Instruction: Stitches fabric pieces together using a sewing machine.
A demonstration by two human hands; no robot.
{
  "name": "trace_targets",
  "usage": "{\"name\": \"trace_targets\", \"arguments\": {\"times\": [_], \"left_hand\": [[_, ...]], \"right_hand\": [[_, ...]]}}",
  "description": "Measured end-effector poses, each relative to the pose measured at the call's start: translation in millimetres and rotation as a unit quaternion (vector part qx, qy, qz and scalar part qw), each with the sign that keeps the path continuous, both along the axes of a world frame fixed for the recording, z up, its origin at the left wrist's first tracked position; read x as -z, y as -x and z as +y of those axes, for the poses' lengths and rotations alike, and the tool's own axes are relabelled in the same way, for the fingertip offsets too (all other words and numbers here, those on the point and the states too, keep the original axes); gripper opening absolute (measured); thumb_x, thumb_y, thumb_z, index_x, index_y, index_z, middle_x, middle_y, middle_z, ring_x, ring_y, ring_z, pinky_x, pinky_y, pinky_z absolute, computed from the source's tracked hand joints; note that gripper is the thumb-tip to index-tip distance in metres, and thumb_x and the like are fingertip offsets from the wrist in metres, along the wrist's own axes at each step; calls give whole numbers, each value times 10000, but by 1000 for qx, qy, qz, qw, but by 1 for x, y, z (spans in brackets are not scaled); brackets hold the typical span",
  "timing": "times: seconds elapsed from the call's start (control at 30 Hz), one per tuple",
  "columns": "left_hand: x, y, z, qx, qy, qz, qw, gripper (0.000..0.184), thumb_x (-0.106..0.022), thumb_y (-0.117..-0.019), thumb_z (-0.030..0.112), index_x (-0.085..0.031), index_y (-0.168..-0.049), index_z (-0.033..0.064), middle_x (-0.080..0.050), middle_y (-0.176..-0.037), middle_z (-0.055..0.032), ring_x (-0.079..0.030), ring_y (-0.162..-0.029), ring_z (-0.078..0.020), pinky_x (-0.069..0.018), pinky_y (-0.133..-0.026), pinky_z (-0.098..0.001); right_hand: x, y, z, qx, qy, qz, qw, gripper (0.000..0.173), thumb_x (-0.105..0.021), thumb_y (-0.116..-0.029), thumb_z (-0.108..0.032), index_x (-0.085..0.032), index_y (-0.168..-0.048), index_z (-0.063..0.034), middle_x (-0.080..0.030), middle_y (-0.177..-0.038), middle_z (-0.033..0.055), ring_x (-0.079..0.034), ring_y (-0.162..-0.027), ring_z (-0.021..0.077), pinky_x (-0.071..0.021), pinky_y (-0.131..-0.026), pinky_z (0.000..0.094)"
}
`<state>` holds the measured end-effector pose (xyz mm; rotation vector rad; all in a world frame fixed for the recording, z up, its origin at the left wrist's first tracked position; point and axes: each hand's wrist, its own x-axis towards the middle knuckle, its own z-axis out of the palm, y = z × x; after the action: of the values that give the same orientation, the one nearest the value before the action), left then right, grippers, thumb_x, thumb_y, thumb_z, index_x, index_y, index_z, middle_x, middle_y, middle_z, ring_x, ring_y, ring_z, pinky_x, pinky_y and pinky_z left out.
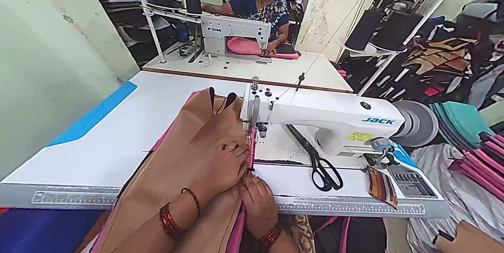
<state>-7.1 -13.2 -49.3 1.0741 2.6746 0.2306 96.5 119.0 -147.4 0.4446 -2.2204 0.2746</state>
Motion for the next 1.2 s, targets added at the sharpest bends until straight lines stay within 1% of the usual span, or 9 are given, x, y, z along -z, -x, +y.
{"name": "trace_targets", "arguments": {"times": [0.1, 0.27, 0.4, 0.53, 0.63, 0.83, 0.93, 1.03, 1.2], "left_hand": [[26, 9, 0, -5, -70, 84, 994, 462, -394, -1062, 321, -622, -1392, 90, -585, -1488, -60, -487, -1415, -349, -364, -1085, -641], [29, 20, 4, -31, -80, 82, 993, 444, -424, -1064, 332, -600, -1429, 151, -557, -1514, -42, -448, -1444, -336, -357, -1103, -626], [35, 21, 1, 2, -163, 152, 975, 300, -532, -1023, 218, -754, -1181, 92, -694, -1276, -142, -600, -1268, -403, -460, -997, -639], [17, 23, 6, -20, -62, 71, 995, 357, -471, -1019, 110, -706, -1289, 112, -618, -1402, -130, -508, -1372, -377, -393, -1064, -632], [7, 33, 18, -39, 1, 44, 998, 364, -455, -1037, 124, -688, -1316, 127, -564, -1459, -120, -469, -1393, -371, -380, -1062, -621], [20, 39, 6, -18, -107, 67, 992, 324, -491, -1010, 78, -747, -1204, 37, -664, -1343, -175, -560, -1336, -386, -416, -1115, -564], [14, 35, 2, -47, -78, 18, 996, 376, -433, -1042, 99, -693, -1308, 42, -568, -1489, -155, -445, -1459, -357, -290, -1219, -541], [15, 41, 9, -66, -64, 21, 996, 379, -421, -1049, 100, -690, -1311, 46, -573, -1478, -149, -465, -1438, -342, -322, -1197, -530], [11, 54, 15, -78, -39, -1, 996, 401, -390, -1063, 90, -646, -1365, 31, -514, -1546, -132, -402, -1492, -320, -273, -1231, -513]], "right_hand": [[-2, 7, 1, 9, 3, -5, 1000, 263, -531, -887, -23, -774, -933, -114, -778, -1111, 46, -732, -1081, 211, -577, -927, 366], [-9, 22, 4, 24, -18, -19, 999, 223, -553, -865, -23, -761, -888, -99, -784, -1098, 46, -742, -1060, 220, -584, -885, 404], [-17, 30, 7, 30, -28, -64, 997, 192, -589, -835, -17, -765, -869, -86, -787, -1083, 57, -748, -1055, 232, -591, -863, 425], [-27, 36, 10, 19, -20, -110, 994, 174, -632, -815, 20, -767, -884, -65, -787, -1066, 76, -751, -1051, 246, -592, -877, 439], [-33, 44, 14, 14, -2, -145, 989, 181, -645, -828, 42, -774, -914, -52, -785, -1072, 88, -745, -1068, 257, -587, -887, 458], [-40, 54, 18, 11, 24, -217, 976, 212, -601, -888, 57, -774, -984, -21, -763, -1169, 115, -713, -1153, 284, -560, -943, 496], [-43, 63, 20, 12, 24, -246, 969, 234, -575, -923, 45, -770, -1039, -11, -752, -1198, 124, -694, -1190, 293, -535, -983, 507], [-49, 71, 23, 13, 18, -288, 958, 267, -532, -960, 27, -763, -1091, -4, -738, -1242, 127, -674, -1226, 293, -508, -1022, 508], [-57, 84, 24, 18, 7, -326, 945, 288, -515, -978, 18, -746, -1150, 5, -688, -1324, 146, -608, -1301, 330, -485, -1039, 532]]}}
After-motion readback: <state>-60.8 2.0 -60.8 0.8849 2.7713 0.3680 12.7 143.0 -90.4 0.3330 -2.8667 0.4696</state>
